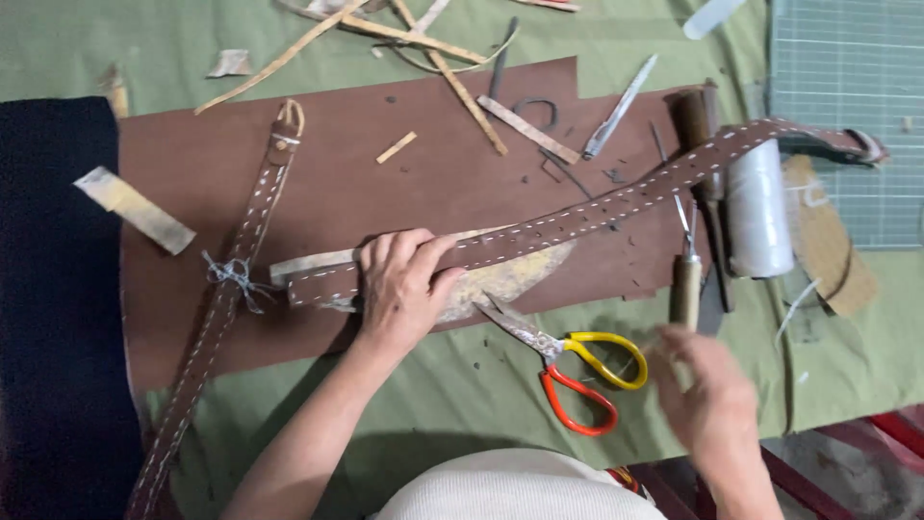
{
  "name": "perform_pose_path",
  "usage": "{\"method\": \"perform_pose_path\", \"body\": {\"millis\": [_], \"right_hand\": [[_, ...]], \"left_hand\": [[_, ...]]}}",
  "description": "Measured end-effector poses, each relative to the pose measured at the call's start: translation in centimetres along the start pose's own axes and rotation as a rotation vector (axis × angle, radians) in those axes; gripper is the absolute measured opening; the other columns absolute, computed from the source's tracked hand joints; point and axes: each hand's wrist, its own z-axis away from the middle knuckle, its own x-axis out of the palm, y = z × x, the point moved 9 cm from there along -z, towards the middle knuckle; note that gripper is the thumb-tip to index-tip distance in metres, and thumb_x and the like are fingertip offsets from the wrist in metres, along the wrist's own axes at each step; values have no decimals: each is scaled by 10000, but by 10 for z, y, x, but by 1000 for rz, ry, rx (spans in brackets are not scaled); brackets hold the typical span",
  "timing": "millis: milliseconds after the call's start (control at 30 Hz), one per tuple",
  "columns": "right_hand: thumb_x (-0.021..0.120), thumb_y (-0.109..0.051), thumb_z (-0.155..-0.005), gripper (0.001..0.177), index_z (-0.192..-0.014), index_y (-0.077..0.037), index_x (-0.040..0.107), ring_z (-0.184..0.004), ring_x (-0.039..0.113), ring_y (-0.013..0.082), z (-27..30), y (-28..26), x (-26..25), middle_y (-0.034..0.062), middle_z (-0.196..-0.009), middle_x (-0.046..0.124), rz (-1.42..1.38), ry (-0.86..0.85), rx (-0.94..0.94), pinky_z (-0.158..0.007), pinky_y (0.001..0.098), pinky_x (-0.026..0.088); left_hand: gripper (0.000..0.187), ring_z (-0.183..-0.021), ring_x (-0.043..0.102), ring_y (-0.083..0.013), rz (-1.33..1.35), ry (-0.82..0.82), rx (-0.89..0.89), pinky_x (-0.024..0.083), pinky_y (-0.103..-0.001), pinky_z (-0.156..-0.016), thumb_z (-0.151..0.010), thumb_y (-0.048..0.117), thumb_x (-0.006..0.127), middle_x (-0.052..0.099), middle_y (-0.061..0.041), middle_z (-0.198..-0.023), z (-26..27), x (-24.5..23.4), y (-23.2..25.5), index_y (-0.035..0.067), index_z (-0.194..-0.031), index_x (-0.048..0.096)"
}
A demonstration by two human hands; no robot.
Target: Punching a series of holes into a leather strap using a manual punch tool and a mallet, followed by trimming the leather with scissors.
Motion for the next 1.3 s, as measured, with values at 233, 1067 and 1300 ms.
{"method": "perform_pose_path", "body": {"millis": [233, 1067, 1300], "right_hand": [[709, -178, -931, 543, -1447, -71, 577, -1051, 528, 423, -25, 61, 8, 193, -1096, 608, 192, 156, 272, -793, 575, 477], [737, -27, -891, 202, -1062, 66, 684, -963, 721, 275, -38, -104, -13, 190, -1047, 711, -425, 141, -218, -942, 339, 607], [725, -49, -906, 214, -1069, 78, 670, -1066, 715, 336, -45, -100, 25, 254, -1101, 702, -493, 230, -256, -979, 388, 596]], "left_hand": [[449, -1021, 575, -277, 20, 41, -46, 404, -457, -910, -786, 340, 877, 648, -4, -1136, 3, -4, -3, 236, -1196, 727], [450, -992, 553, -266, 77, 67, -46, 412, -462, -922, -781, 364, 884, 600, 8, -1106, 5, -3, -6, 242, -1178, 710], [463, -1025, 554, -269, 83, 52, -63, 406, -465, -937, -782, 354, 889, 611, 3, -1121, 6, -3, -7, 247, -1196, 713]]}}
